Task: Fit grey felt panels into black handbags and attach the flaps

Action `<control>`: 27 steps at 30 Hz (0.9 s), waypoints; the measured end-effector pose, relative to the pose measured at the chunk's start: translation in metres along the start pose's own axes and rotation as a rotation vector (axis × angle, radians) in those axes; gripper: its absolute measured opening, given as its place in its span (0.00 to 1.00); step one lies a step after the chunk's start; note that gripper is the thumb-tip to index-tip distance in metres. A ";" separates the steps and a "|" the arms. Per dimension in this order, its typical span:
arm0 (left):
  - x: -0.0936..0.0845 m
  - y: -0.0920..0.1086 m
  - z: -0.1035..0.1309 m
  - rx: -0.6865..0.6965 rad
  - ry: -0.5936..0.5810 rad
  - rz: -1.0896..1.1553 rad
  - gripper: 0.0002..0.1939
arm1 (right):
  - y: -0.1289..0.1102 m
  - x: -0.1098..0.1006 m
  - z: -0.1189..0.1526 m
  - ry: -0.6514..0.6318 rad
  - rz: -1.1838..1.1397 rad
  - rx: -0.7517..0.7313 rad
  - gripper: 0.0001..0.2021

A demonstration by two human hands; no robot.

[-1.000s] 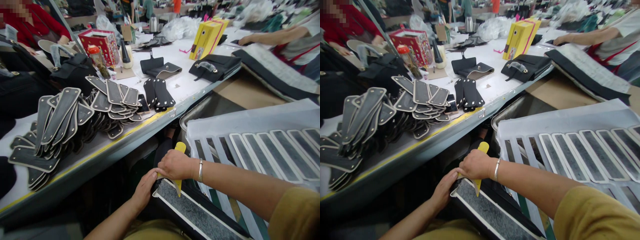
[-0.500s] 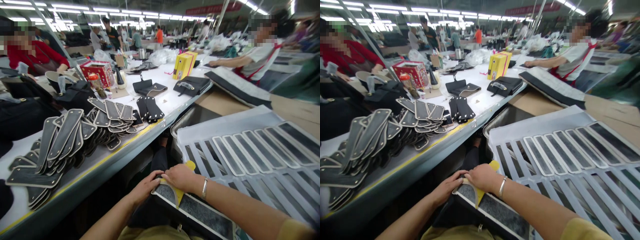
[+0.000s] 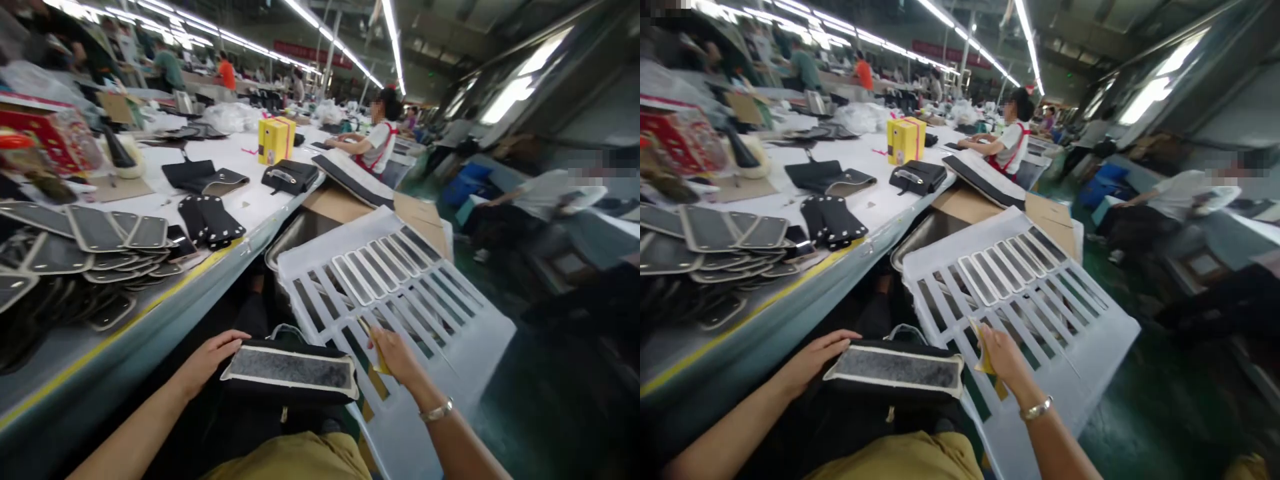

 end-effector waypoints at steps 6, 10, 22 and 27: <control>-0.001 0.043 -0.017 0.103 -0.222 -0.513 0.21 | 0.021 0.019 0.037 -0.059 0.071 0.075 0.23; 0.063 0.091 -0.027 0.327 -0.432 -0.800 0.34 | 0.014 0.032 0.041 -0.057 0.061 0.103 0.21; 0.191 0.091 -0.021 0.651 -0.437 -1.244 0.48 | 0.055 0.061 0.044 -0.159 -1.007 0.441 0.38; 0.196 0.093 -0.020 0.623 -0.405 -1.321 0.44 | 0.077 0.096 0.032 -0.249 -1.252 0.478 0.30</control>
Point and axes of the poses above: each hand's wrist, its own z-axis away from the middle knuckle, its own x-axis out of the palm, y = z × x, the point moved 5 cm from there along -z, towards the middle knuckle, and after that the axes turned 10 degrees about -z, right-handed, at the moved point
